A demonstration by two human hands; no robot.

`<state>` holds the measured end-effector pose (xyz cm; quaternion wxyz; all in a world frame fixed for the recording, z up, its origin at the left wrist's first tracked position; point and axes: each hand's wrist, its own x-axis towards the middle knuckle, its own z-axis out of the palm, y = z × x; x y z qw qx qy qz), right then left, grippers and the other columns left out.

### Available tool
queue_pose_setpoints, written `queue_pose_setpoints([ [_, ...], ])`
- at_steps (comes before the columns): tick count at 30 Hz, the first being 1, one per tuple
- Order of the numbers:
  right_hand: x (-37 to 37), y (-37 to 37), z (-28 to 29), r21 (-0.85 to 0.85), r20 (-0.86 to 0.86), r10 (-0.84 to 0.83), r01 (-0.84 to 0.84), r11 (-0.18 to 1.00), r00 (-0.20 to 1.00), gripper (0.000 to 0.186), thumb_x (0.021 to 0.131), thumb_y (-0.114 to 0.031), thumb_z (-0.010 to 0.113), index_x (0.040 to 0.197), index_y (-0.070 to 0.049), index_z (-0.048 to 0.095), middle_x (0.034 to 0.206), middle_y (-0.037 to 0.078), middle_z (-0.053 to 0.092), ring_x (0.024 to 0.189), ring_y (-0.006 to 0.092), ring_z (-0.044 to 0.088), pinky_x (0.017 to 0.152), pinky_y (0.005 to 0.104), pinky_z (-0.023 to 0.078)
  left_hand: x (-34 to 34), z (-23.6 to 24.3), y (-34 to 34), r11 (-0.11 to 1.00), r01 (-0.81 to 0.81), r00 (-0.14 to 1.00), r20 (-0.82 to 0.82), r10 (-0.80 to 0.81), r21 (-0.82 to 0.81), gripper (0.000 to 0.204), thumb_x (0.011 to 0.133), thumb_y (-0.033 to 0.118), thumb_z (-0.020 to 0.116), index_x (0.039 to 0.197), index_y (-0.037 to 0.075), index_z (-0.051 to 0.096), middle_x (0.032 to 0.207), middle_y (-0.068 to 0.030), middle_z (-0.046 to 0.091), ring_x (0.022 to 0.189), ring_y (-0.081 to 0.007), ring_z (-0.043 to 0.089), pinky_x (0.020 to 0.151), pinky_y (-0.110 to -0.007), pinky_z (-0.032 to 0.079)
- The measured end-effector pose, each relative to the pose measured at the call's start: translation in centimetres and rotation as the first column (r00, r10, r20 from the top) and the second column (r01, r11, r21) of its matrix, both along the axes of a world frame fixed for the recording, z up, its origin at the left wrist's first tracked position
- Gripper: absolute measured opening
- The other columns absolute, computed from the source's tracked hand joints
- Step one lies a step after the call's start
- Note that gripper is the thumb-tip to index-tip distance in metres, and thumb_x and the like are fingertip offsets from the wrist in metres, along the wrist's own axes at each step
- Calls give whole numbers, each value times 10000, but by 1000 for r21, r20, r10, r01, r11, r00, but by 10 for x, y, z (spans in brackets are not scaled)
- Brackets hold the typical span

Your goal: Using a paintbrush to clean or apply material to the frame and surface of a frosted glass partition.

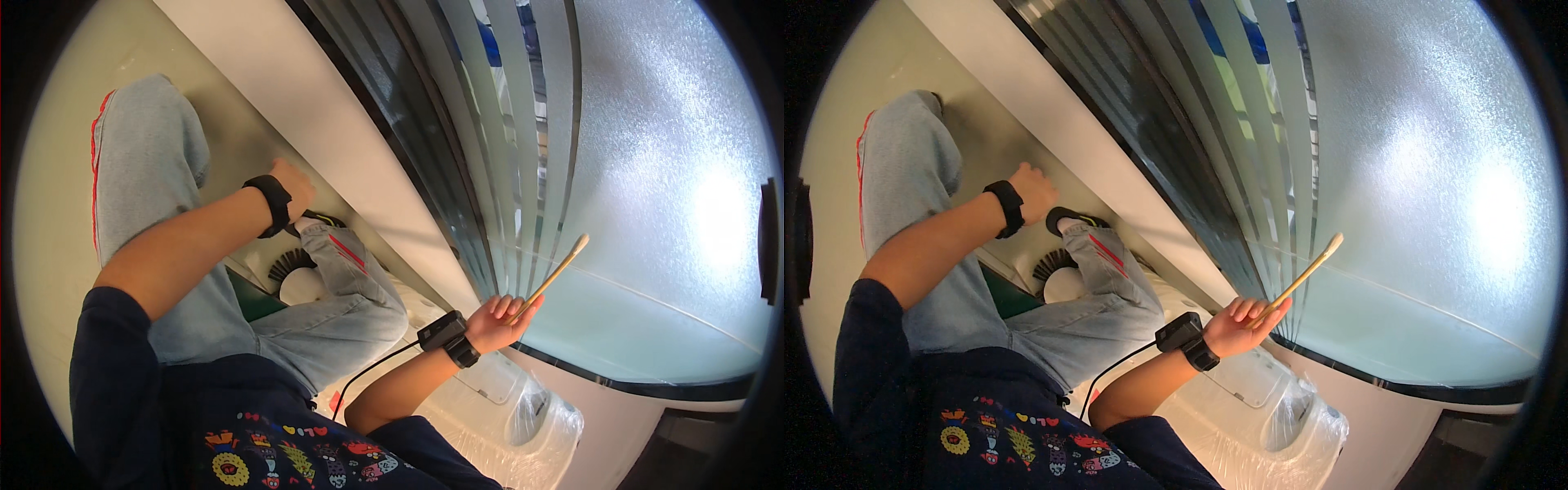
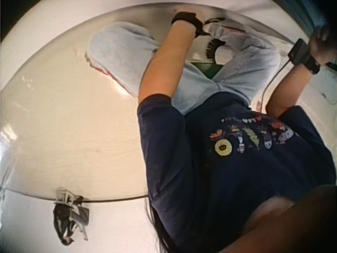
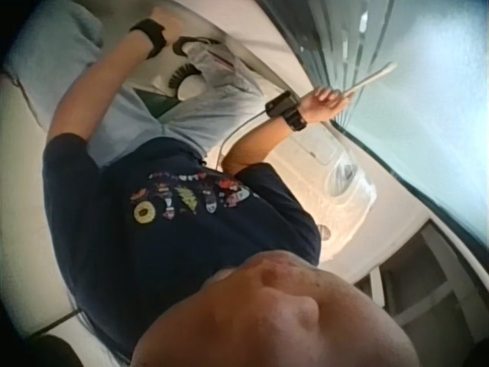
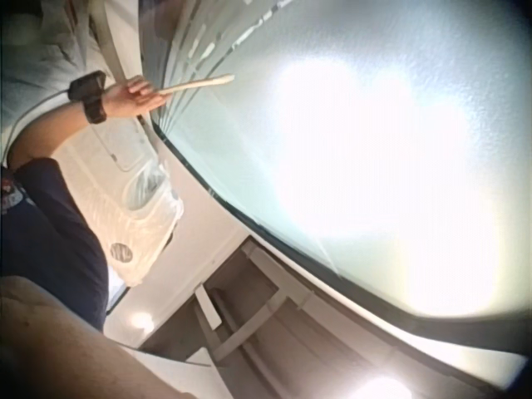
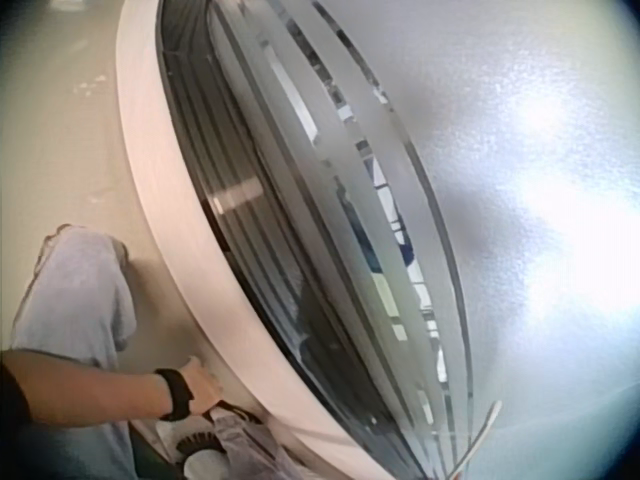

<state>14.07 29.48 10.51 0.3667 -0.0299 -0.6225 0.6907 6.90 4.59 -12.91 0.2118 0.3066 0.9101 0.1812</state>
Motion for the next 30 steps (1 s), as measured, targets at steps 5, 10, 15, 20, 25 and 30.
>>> queue_pose_setpoints([
  [5,-10,1,-1,34,163,46,-52,998,985,394,932,-235,435,1292,-82,388,578,-15,384,412,71,322,370,200,276,-1,6,-1,999,35,999,26,-34,-28,245,726,267,639,906,106,597,854,-98,593,822,-265,561,715,-422,388],
  [10,-15,-10,-25,89,379,20,-58,994,925,355,929,-218,462,1251,-86,392,586,-1,410,406,77,355,350,207,284,-1,8,-2,999,21,1000,19,-21,-44,258,723,276,645,908,103,599,861,-102,589,819,-266,562,712,-419,387],
  [15,-15,-14,-49,-7,524,48,-52,999,851,264,924,-196,480,1159,-84,437,590,16,460,424,95,410,348,215,298,-2,4,-2,1000,26,1000,14,-26,-11,281,680,264,667,900,102,603,859,-100,594,821,-271,563,711,-415,385],
  [20,-13,-3,-63,-273,565,317,-190,943,762,299,941,-311,433,1078,-59,515,517,2,417,347,82,321,334,213,249,0,1,-2,1000,9,1000,-13,-9,0,286,661,259,674,892,105,606,850,-99,599,814,-273,565,711,-413,384],
  [25,-9,2,-66,-390,573,388,-176,904,722,263,923,-258,465,1081,-55,516,566,2,432,398,84,336,383,220,269,1,0,-4,1000,-5,999,-32,4,-11,278,665,268,673,882,108,602,844,-100,599,811,-274,565,712,-413,384],
  [30,-2,-4,-28,-268,435,346,-248,931,831,302,885,-146,486,1165,-37,457,657,3,432,523,84,357,490,223,305,2,-1,-6,1000,-2,998,-58,2,2,281,675,273,670,885,101,597,841,-105,597,814,-274,562,714,-414,383],
])
